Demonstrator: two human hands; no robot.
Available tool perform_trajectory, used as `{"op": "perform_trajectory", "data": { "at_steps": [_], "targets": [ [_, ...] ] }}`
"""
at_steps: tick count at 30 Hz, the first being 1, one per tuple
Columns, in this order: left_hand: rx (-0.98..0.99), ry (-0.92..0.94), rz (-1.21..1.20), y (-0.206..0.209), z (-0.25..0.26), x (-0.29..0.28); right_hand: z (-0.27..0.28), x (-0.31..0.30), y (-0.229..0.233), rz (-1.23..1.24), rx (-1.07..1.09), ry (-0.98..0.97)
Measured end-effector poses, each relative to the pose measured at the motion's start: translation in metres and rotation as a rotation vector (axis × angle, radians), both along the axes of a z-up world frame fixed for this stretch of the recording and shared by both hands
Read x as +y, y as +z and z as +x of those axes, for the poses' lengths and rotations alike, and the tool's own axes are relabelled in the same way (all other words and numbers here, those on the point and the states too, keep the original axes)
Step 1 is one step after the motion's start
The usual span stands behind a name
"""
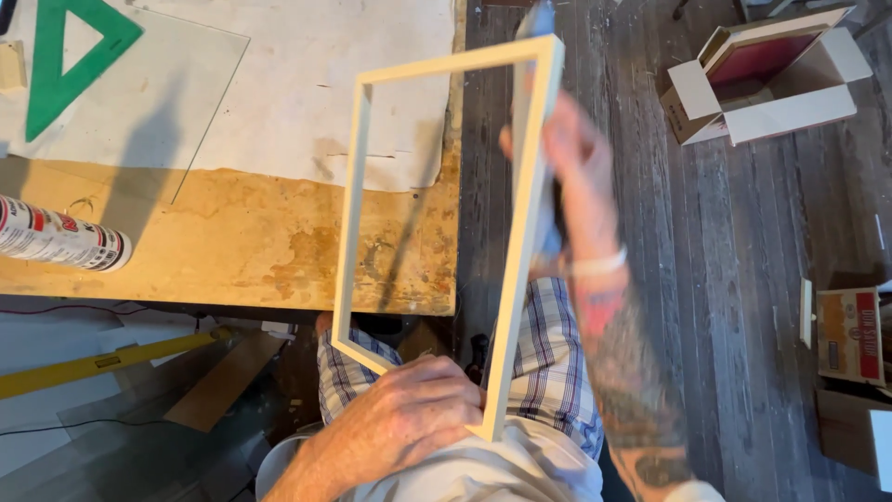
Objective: Sanding the edges and corners of a small wooden frame using a sanding block to achieve a smooth finish.
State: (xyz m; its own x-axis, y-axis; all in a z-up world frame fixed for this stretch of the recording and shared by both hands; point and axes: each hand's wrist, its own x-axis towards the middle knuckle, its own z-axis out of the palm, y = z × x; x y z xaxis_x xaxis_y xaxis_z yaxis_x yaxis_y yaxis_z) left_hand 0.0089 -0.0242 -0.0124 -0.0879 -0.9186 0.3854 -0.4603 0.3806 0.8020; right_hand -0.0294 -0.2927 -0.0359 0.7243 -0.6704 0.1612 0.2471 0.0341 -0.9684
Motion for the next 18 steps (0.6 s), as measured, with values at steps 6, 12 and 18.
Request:
{"op": "perform_trajectory", "data": {
  "at_steps": [6, 12, 18],
  "targets": [
    [-0.128, 0.144, 0.048, -0.028, 0.022, 0.000, -0.083, 0.118, -0.042, 0.021, 0.150, 0.223],
    [-0.522, 0.221, 0.136, -0.045, 0.079, -0.001, -0.161, 0.122, -0.120, 0.317, 0.393, 0.182],
    [-0.899, 0.055, 0.275, -0.104, 0.142, 0.048, -0.172, 0.091, -0.110, 0.229, 0.411, -0.192]
  ]
}}
